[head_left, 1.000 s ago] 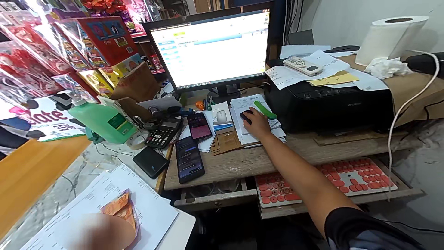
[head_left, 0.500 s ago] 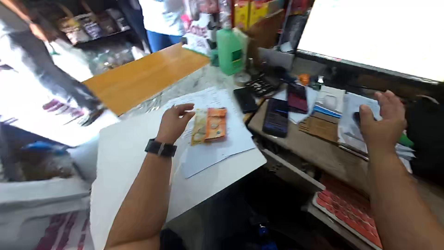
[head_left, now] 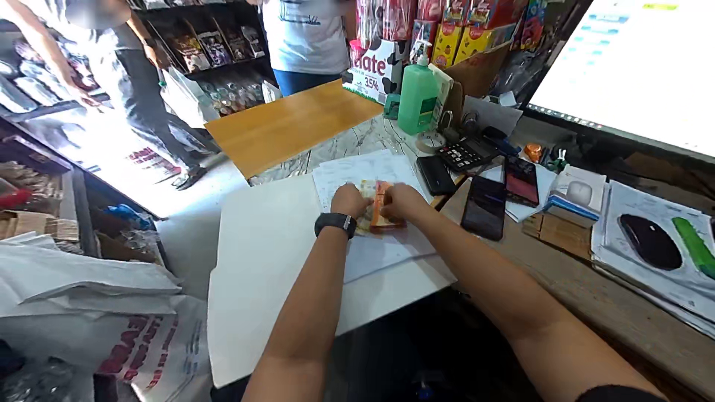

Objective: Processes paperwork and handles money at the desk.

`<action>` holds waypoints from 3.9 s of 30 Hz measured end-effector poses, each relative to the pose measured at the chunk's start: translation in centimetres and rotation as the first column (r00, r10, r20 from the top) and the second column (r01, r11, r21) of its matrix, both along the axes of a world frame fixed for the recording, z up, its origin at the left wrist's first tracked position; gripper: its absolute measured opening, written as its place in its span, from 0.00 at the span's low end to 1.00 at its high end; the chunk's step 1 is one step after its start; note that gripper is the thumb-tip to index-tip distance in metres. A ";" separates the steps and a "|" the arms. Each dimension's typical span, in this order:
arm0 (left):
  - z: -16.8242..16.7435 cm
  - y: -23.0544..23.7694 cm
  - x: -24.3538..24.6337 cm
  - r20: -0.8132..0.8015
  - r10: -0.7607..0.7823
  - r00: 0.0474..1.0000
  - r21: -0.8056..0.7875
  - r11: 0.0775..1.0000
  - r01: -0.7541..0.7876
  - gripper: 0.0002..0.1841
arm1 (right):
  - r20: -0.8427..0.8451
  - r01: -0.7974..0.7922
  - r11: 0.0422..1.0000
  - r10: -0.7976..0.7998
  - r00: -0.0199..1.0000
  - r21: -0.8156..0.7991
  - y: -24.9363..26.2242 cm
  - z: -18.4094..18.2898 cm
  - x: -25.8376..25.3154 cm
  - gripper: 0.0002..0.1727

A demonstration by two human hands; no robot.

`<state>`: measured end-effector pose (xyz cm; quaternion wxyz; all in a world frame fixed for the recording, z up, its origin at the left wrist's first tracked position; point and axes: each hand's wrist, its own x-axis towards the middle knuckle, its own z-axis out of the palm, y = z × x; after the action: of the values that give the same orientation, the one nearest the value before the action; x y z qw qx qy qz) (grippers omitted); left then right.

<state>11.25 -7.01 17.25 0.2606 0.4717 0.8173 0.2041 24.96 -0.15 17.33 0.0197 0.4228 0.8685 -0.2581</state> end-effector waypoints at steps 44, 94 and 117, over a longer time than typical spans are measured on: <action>-3.3 -20.0 9.2 0.637 -0.360 0.682 0.641 0.738 -0.210 0.22 | -0.502 0.430 0.769 -0.165 0.849 0.474 -9.7 -8.9 27.0 0.07; -15.4 2.8 26.6 0.076 -0.792 0.605 -0.393 0.534 0.749 0.23 | 0.156 0.223 0.911 -0.178 0.972 -0.348 -17.3 -13.6 24.9 0.35; -5.3 -14.4 2.7 -0.310 -0.229 0.923 0.124 0.953 0.278 0.45 | 0.002 -0.455 0.862 0.467 0.884 0.221 -3.9 -3.6 10.6 0.35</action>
<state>13.97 -21.37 12.00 0.1212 0.6187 0.7588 0.1637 35.57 -4.04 13.76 0.0126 0.1958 0.9673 -0.1609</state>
